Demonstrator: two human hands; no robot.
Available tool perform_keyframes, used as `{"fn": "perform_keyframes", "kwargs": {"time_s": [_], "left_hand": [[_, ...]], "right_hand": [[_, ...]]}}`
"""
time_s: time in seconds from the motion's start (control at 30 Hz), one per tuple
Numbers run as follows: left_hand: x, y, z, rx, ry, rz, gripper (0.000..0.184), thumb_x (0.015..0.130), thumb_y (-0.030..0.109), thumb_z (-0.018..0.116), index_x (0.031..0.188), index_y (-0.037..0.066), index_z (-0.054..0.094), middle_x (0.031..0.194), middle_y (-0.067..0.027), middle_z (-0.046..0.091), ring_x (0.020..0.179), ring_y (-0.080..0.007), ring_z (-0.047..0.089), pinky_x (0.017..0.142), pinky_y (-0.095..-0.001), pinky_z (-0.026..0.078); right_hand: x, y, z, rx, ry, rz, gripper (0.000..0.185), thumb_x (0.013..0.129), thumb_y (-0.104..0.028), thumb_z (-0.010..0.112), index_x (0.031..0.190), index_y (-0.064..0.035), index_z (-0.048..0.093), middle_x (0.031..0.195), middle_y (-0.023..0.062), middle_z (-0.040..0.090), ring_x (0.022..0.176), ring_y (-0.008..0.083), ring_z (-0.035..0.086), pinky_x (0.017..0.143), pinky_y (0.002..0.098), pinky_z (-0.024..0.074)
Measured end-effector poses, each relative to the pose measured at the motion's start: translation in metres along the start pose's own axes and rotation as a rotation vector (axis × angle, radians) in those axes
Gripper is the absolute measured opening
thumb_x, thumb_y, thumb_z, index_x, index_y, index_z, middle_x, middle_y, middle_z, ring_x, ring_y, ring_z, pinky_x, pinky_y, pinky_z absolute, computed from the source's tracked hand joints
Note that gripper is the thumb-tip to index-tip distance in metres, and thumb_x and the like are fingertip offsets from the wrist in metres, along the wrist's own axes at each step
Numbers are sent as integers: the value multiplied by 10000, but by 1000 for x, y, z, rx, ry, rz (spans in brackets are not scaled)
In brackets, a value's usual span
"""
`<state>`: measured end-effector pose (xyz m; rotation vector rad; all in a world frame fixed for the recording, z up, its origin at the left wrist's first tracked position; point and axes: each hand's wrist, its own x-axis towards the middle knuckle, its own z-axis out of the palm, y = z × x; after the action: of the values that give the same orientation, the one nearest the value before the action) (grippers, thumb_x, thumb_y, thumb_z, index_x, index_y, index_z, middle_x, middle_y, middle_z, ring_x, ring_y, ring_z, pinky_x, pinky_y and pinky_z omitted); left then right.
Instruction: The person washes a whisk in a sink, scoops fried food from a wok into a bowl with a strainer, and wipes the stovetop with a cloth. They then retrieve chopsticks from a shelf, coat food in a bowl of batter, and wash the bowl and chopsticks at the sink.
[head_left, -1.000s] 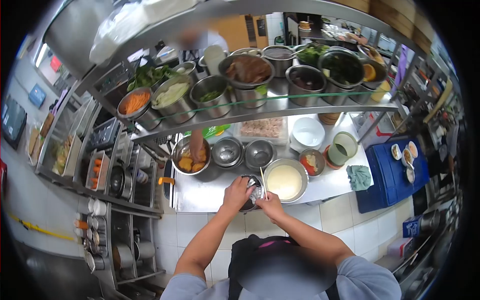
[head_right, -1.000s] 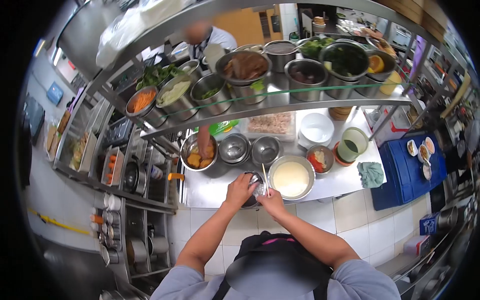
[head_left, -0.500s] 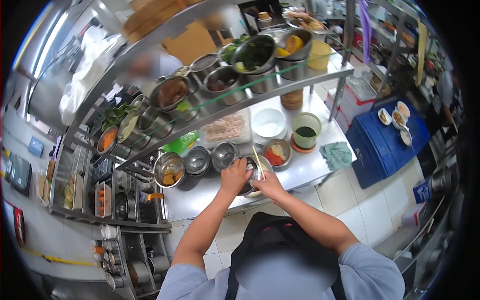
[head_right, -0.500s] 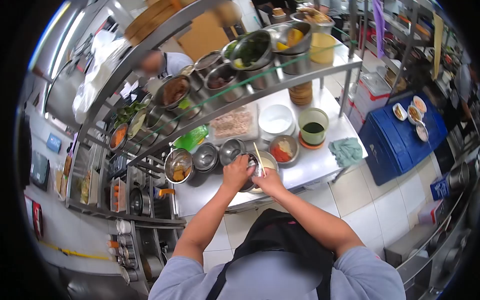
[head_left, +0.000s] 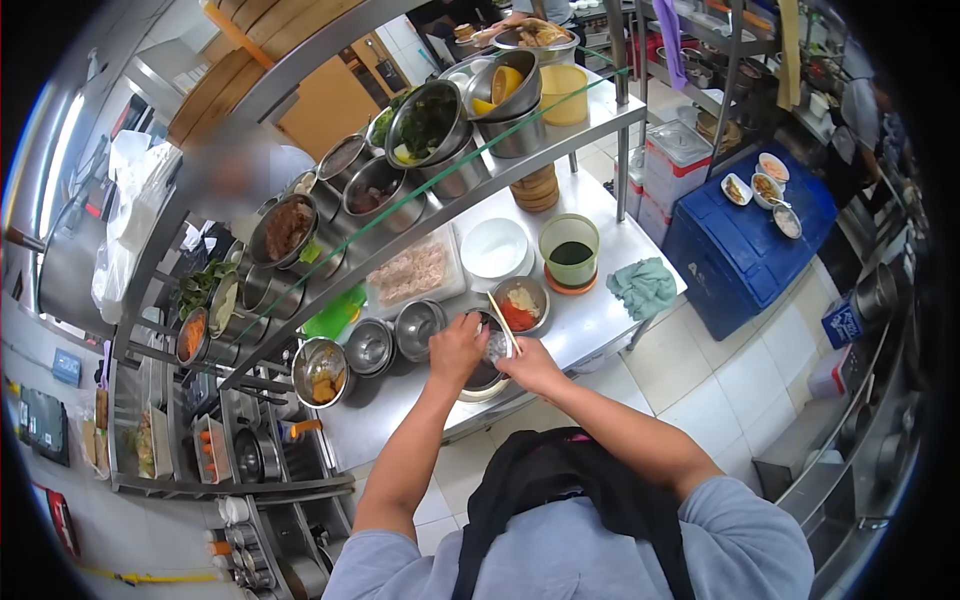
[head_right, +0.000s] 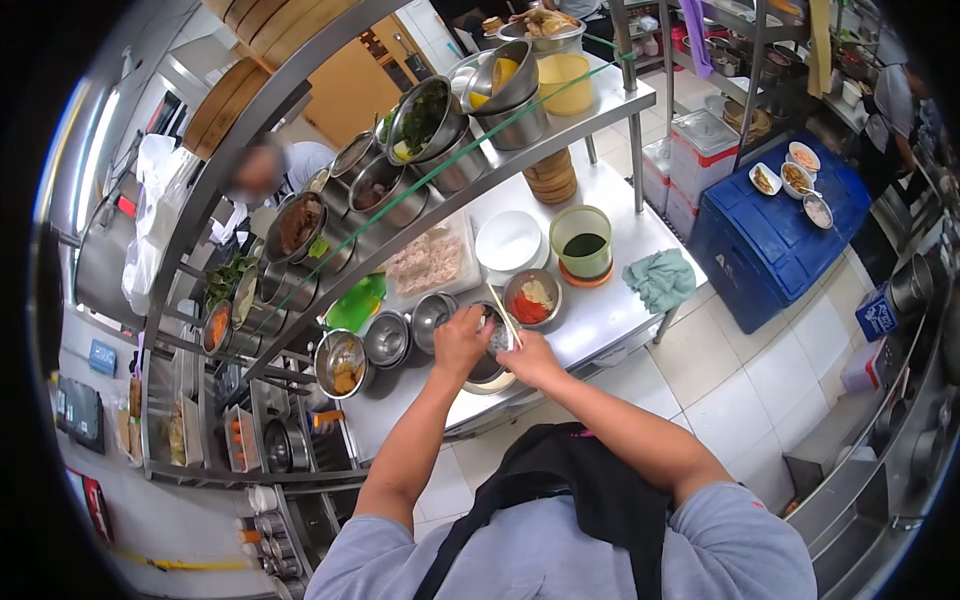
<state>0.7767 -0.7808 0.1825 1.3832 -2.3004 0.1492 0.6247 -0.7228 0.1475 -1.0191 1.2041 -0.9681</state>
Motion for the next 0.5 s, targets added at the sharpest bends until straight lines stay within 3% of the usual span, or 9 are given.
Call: {"fn": "perform_keyframes", "kwargs": {"time_s": [0.17,0.3,0.37,0.5], "left_hand": [[6,-12,-10,-319,-17,30,188,777,216,670,913,98,615,819,-101,631,714,-329,635,586,-423,507],[2,-28,-6,-332,39,112,203,787,204,668,919,64,604,838,-129,642,734,-333,637,604,-424,505],[-3,-32,-2,-203,-116,17,221,755,185,701,904,50,610,822,-136,645,731,-340,634,592,-439,499],[-11,-30,-1,-126,-129,-3,210,772,169,676,930,67,584,830,-138,628,730,-351,633,601,-455,509]], "right_hand": [[-2,-8,2,83,8,44,143,745,-67,636,865,3,600,736,36,604,650,122,577,608,285,492],[0,-5,18,171,2,57,112,744,-49,631,840,-5,592,734,31,596,647,116,578,600,279,498],[1,-5,25,172,-3,60,100,744,-44,629,828,-9,588,729,27,591,643,114,577,597,277,498],[-3,-15,35,50,36,56,100,743,-56,633,813,-11,577,711,17,578,622,119,567,593,283,497]]}}
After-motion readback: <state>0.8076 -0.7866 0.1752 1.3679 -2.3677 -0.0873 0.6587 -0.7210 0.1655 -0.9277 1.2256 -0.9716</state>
